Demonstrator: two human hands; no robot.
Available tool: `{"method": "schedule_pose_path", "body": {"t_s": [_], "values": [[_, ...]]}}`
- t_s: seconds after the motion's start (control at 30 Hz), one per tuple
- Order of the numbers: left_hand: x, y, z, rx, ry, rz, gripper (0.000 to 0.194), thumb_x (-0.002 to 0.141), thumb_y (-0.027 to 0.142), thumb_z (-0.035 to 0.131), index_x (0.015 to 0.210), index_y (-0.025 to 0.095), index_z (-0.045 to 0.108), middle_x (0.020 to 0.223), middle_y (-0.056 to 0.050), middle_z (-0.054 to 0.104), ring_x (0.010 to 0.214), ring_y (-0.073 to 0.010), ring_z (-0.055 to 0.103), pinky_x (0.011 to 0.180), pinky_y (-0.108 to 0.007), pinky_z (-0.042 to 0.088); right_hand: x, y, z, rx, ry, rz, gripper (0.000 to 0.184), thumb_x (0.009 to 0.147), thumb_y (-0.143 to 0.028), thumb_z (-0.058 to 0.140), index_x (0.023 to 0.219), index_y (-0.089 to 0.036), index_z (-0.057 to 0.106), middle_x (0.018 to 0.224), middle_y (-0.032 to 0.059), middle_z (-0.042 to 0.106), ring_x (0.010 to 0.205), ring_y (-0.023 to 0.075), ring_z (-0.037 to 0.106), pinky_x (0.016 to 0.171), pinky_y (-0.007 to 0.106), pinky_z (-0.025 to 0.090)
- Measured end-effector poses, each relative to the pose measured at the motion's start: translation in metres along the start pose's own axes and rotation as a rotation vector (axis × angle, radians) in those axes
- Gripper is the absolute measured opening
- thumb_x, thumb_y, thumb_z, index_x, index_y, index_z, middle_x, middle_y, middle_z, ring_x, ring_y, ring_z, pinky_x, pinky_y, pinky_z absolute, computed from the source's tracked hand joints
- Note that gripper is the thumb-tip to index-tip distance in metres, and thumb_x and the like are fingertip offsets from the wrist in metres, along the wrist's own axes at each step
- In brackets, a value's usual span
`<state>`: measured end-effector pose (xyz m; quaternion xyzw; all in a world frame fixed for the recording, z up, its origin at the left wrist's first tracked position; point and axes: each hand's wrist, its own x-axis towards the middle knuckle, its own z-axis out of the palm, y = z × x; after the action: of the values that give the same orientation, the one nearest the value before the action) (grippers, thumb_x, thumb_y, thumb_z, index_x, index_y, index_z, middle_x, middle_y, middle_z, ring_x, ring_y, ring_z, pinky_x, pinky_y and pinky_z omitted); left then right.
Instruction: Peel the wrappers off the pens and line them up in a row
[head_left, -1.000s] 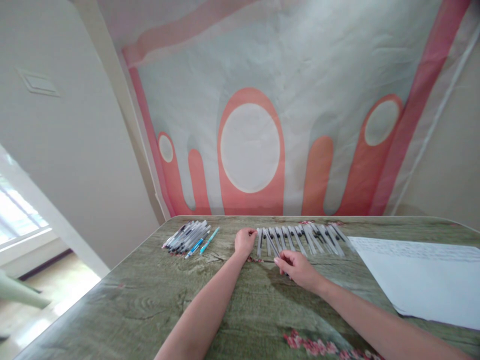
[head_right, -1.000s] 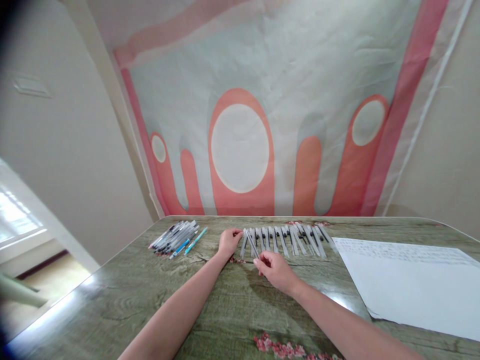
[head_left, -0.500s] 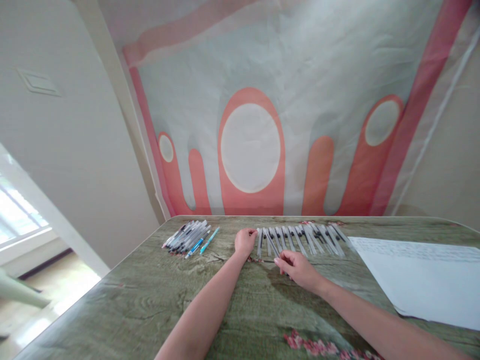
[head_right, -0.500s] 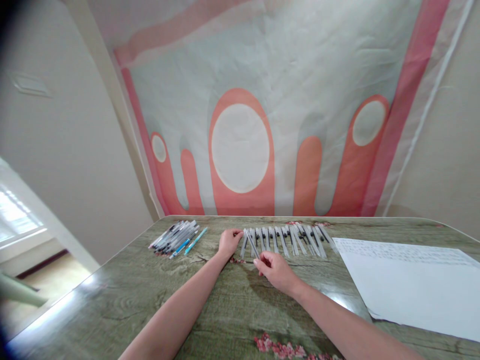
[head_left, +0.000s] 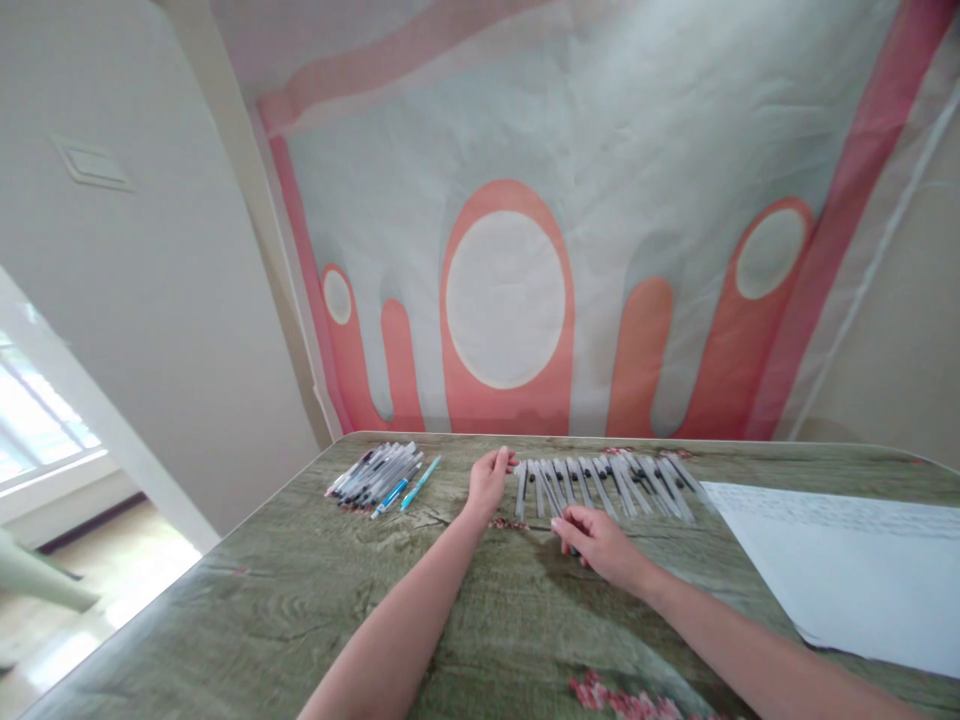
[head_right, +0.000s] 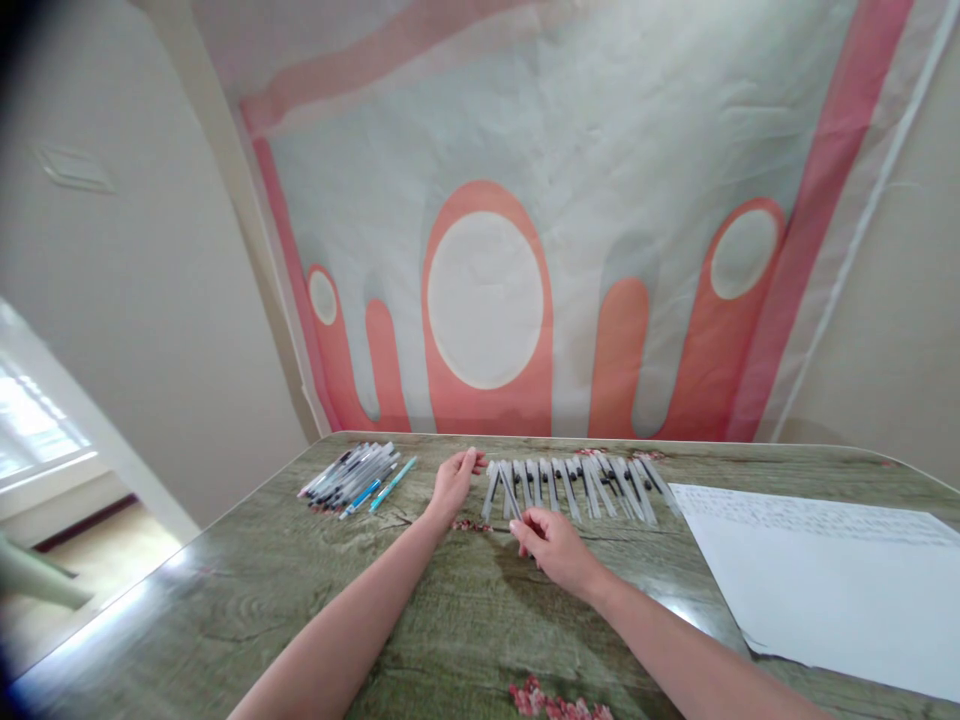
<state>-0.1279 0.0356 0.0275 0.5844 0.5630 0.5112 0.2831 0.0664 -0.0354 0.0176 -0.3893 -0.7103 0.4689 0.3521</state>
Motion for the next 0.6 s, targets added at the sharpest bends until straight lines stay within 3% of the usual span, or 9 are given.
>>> {"method": "schedule_pose_path", "body": {"t_s": [0.17,0.27,0.33,0.47,0.6], "values": [[-0.020,0.036,0.003,-0.369,-0.492,-0.124,0.046,0.074,0.046,0.048,0.102,0.011,0.058,0.096,-0.012,0.063,0.077,-0.0136,0.059,0.065,-0.022,0.042,0.001,0.000,-0.001,0.053,0.008,0.017,0.036,0.079,-0.049,0.039,0.074,-0.016,0.054,0.057,-0.0022,0.055,0.038,0.0062,0.041,0.039,0.019,0.032],[-0.028,0.046,0.005,-0.488,-0.640,-0.189,0.042,0.070,0.038,0.058,0.102,0.010,0.057,0.098,-0.013,0.062,0.080,-0.0137,0.059,0.068,-0.021,0.042,0.001,0.000,-0.002,0.094,0.018,0.021,0.040,0.078,-0.052,0.039,0.077,-0.015,0.055,0.056,-0.0021,0.054,0.037,0.0060,0.041,0.038,0.019,0.031],[-0.027,0.046,0.005,-0.568,-0.595,-0.220,0.039,0.070,0.035,0.060,0.100,0.011,0.058,0.096,-0.012,0.063,0.081,-0.0135,0.059,0.069,-0.021,0.043,0.002,0.001,-0.002,0.154,0.042,0.031,0.046,0.078,-0.056,0.034,0.078,-0.015,0.056,0.055,-0.0014,0.054,0.037,0.0062,0.041,0.037,0.019,0.029],[-0.017,0.039,0.000,-0.723,-0.397,-0.260,0.033,0.071,0.031,0.060,0.099,0.013,0.056,0.098,-0.011,0.062,0.085,-0.0135,0.060,0.071,-0.022,0.045,0.004,0.005,-0.002,0.274,0.072,0.055,0.055,0.079,-0.058,0.028,0.078,-0.012,0.057,0.054,0.0001,0.053,0.035,0.0063,0.041,0.035,0.018,0.026],[-0.012,0.036,-0.004,-0.765,-0.352,-0.281,0.029,0.073,0.029,0.058,0.098,0.014,0.056,0.101,-0.011,0.062,0.086,-0.0128,0.060,0.068,-0.020,0.046,0.005,0.007,-0.002,0.288,0.109,0.054,0.053,0.078,-0.059,0.031,0.082,-0.013,0.056,0.058,0.0007,0.054,0.037,0.0066,0.042,0.034,0.019,0.028]]}}
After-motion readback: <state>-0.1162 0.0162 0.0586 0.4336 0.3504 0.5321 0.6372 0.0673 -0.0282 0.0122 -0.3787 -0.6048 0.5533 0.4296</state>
